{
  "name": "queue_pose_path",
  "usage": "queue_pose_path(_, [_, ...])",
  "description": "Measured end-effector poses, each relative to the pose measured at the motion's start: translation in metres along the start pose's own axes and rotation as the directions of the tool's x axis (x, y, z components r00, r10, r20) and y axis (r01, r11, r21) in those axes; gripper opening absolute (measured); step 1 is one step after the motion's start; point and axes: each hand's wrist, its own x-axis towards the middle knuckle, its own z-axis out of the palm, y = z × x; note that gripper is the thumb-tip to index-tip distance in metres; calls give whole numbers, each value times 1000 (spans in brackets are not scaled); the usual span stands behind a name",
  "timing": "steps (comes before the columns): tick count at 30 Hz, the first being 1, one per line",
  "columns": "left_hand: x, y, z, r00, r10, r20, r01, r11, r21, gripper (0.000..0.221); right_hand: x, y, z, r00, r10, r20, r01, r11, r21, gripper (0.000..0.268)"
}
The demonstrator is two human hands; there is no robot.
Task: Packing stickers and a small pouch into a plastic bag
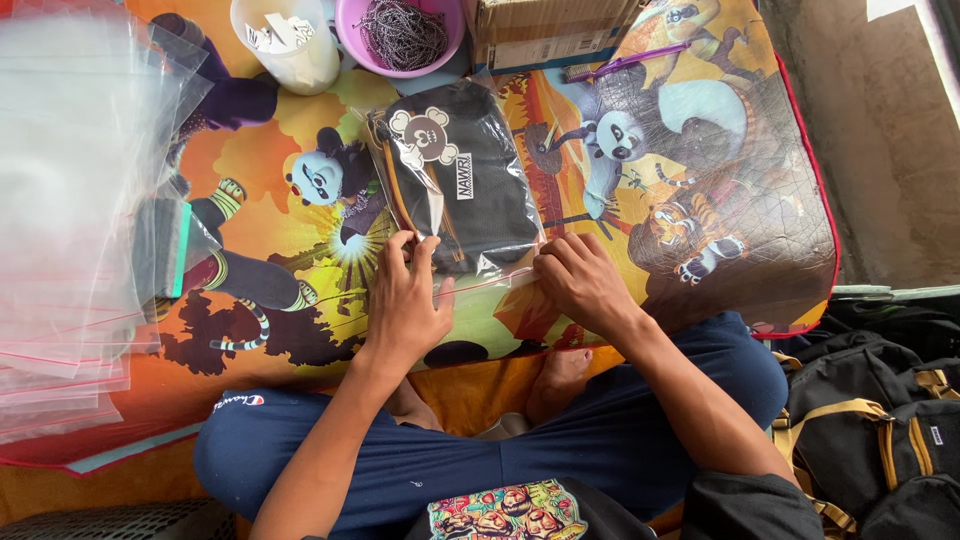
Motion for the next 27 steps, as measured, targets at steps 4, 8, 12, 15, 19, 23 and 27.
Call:
queue_pose_path(4, [0, 0, 0, 1000, -4, 1, 4, 1000, -6, 51, 2, -2, -1, 1000, 7, 6, -7, 1000, -1, 7])
queue_pose_path(8, [-1, -2, 2, 1000, 0, 0, 0, 1000, 2, 52, 2, -3, 1, 999, 52, 3, -52, 999, 14, 8])
queue_pose_path(12, [-1, -1, 1, 1000, 1, 3, -1, 1000, 2, 52, 0, -3, 7, 999, 43, -7, -43, 999, 12, 10])
queue_pose_path(15, [0, 0, 0, 1000, -2, 14, 2, 1000, -9, 52, 8, -6, 2, 999, 8, -44, -7, 1000, 12, 8])
queue_pose_path(19, [0, 1, -1, 1000, -8, 20, 9, 1000, -11, 51, 7, -5, 0, 999, -14, -53, 15, 1000, 20, 10])
queue_pose_path(23, [0, 1, 0, 999, -13, 30, 13, 1000, -13, 52, 8, -5, -4, 998, -28, -59, 31, 998, 49, 11])
queue_pose_path(27, [-1, 2, 1, 999, -14, 48, 16, 999, -36, 51, 6, -7, -8, 999, -7, -37, 8, 1000, 25, 11])
